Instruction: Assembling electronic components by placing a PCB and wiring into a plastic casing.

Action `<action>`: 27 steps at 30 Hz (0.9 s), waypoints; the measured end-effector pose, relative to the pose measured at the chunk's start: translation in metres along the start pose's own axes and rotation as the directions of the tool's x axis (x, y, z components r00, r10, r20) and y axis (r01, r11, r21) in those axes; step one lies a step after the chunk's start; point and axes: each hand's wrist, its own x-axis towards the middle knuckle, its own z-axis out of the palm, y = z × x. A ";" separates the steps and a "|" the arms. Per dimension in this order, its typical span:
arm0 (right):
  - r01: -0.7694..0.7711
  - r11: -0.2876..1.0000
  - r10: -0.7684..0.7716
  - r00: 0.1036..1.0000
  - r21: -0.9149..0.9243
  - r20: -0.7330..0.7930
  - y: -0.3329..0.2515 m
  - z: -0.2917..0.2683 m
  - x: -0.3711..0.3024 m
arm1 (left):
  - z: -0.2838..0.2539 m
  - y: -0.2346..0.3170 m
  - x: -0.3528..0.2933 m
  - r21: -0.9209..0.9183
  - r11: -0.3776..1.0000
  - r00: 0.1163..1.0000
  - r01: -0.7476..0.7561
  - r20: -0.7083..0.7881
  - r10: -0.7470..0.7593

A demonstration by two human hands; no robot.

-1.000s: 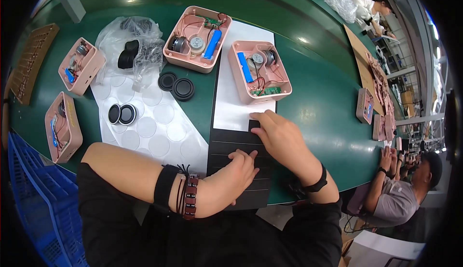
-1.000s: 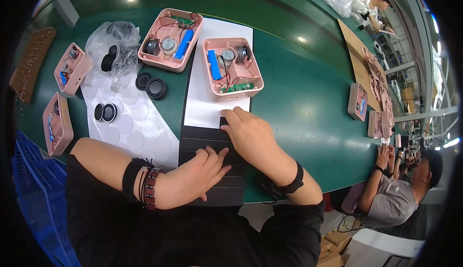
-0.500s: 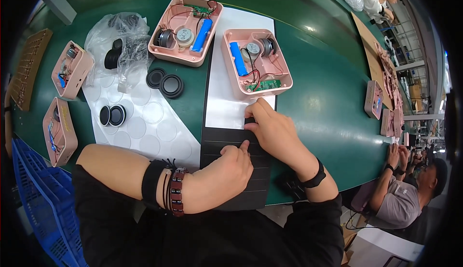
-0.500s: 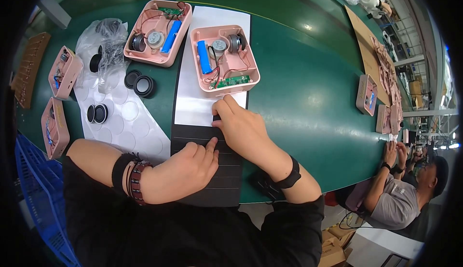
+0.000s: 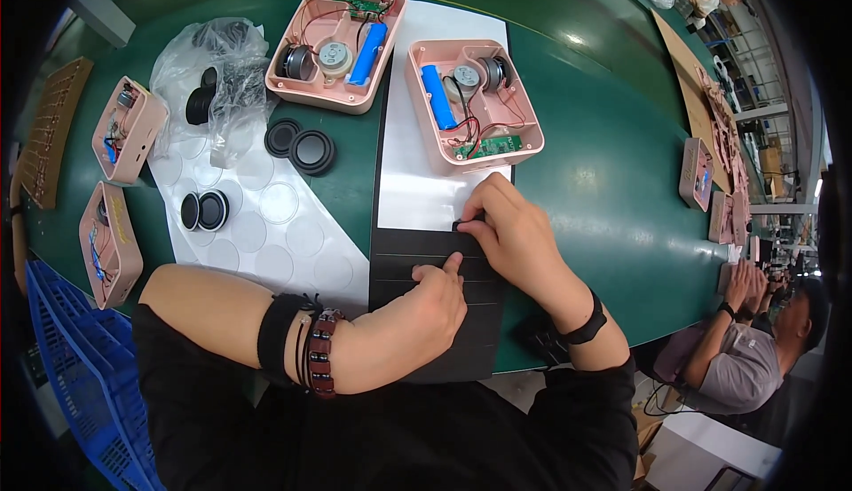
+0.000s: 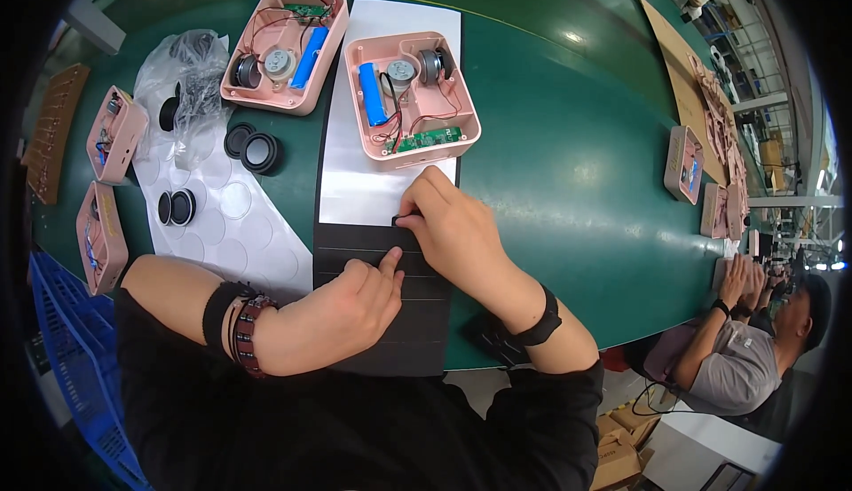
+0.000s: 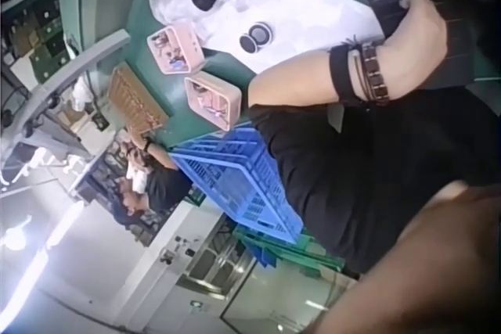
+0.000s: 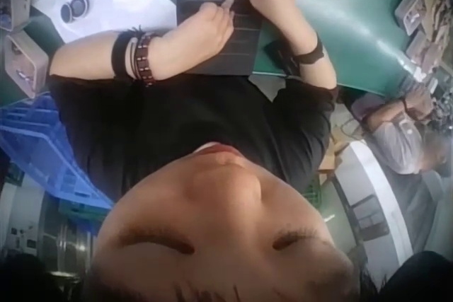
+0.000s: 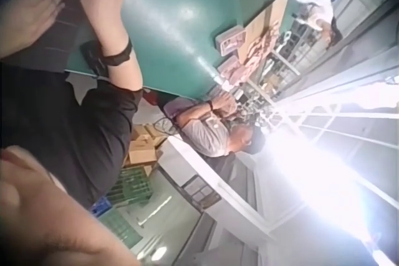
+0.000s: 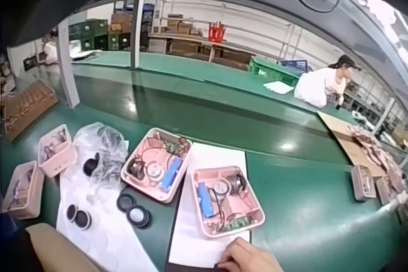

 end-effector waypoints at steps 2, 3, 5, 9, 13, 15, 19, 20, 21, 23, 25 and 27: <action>0.062 0.992 -0.056 0.997 0.110 -0.059 0.008 -0.003 0.003 | 0.000 -0.001 -0.001 0.008 1.000 1.000 -0.019 -0.006 0.019; 0.132 0.968 -0.107 0.987 0.214 -0.123 0.011 -0.006 0.004 | 0.000 -0.002 -0.001 0.013 1.000 1.000 -0.027 -0.010 0.027; 0.179 0.941 -0.026 0.886 0.289 -0.463 0.017 -0.021 -0.002 | 0.001 -0.003 -0.001 0.022 0.999 0.999 -0.035 -0.001 0.035; 0.270 0.953 -0.295 0.732 -0.135 -0.614 0.016 -0.042 0.016 | 0.002 0.000 -0.002 0.022 0.999 0.999 -0.043 0.016 0.042; 0.305 0.896 -0.417 0.825 -0.322 -0.380 0.026 -0.027 0.021 | 0.001 0.001 -0.002 0.009 1.000 1.000 -0.025 0.009 0.025; 0.216 0.918 -0.334 0.873 -0.332 -0.355 0.027 -0.023 0.021 | 0.000 0.002 -0.003 0.009 1.000 1.000 -0.006 0.005 0.006; 0.261 0.912 -0.356 0.887 -0.316 -0.294 0.011 -0.017 0.015 | -0.001 0.003 -0.004 0.016 1.000 1.000 -0.002 0.017 0.001; 0.303 0.904 -0.386 0.882 -0.303 -0.270 0.007 -0.016 0.014 | -0.001 0.003 -0.004 0.019 1.000 1.000 -0.001 0.016 0.000; 0.304 0.903 -0.388 0.881 -0.305 -0.271 0.005 -0.016 0.013 | -0.001 0.003 -0.003 0.001 1.000 1.000 0.006 0.018 -0.006; 0.327 0.919 -0.379 0.887 -0.219 -0.263 0.003 -0.016 0.012 | -0.001 0.003 -0.002 -0.038 0.999 1.000 0.018 0.024 -0.017; 0.340 0.925 -0.375 0.889 -0.173 -0.262 0.002 -0.018 0.012 | 0.002 -0.006 -0.005 -0.202 0.979 1.000 -0.012 -0.012 0.009; 0.328 0.935 -0.355 0.854 -0.138 -0.379 0.004 -0.024 0.014 | 0.005 -0.024 -0.007 -0.507 0.858 0.995 -0.078 -0.090 0.038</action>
